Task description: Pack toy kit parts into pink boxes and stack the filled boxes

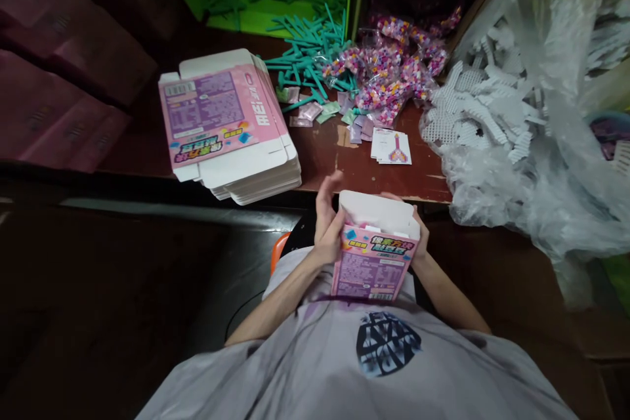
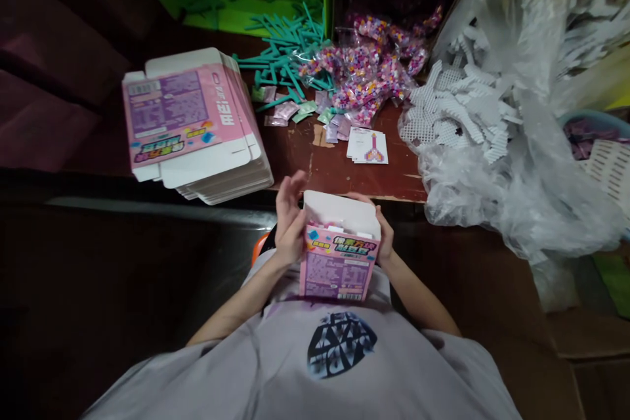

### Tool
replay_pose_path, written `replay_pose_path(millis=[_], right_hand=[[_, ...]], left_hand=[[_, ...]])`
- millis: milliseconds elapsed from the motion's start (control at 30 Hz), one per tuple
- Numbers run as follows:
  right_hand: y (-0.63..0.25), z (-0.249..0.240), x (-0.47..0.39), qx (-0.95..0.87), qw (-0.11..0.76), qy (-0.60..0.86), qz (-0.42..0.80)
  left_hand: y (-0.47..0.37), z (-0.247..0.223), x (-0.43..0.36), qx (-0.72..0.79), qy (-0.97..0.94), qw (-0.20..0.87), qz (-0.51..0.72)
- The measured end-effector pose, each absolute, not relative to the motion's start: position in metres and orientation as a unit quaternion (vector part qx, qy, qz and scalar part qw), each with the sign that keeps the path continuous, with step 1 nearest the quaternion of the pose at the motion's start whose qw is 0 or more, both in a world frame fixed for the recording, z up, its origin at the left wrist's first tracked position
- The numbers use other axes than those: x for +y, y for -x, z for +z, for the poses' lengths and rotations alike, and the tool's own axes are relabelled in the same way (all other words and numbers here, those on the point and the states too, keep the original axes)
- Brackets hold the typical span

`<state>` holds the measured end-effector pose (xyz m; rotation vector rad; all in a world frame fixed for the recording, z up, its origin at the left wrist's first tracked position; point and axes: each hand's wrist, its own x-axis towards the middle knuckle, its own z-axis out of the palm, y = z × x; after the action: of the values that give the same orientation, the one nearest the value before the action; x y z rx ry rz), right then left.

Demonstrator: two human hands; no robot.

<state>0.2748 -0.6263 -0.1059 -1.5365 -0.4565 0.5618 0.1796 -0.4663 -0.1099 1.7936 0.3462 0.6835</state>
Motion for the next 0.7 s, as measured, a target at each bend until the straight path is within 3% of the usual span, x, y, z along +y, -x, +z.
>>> replay_pose_path(millis=[133,233,367,500,700], right_hand=[[-0.267,-0.089,-0.633,-0.153,0.699,0.619,0.325],[-0.261,-0.083,-0.637,-0.087,0.741,0.577,0.333],[-0.257,-0.087,-0.638,-0.013,0.763,0.546,0.345],[-0.262,-0.098,-0.634,0.006,0.772,0.574,0.273],[-0.261,-0.103,-0.633,-0.209,0.771,0.557,0.226]], left_hand=[[-0.181,-0.100,-0.466,0.120,-0.594,0.777,0.173],[-0.178,-0.099,-0.463,0.100,-0.487,0.861,0.110],[-0.177,-0.099,-0.465,0.139,-0.443,0.879,0.111],[-0.179,-0.095,-0.467,0.176,-0.427,0.880,0.112],[-0.174,-0.108,-0.466,0.105,-0.441,0.879,0.150]])
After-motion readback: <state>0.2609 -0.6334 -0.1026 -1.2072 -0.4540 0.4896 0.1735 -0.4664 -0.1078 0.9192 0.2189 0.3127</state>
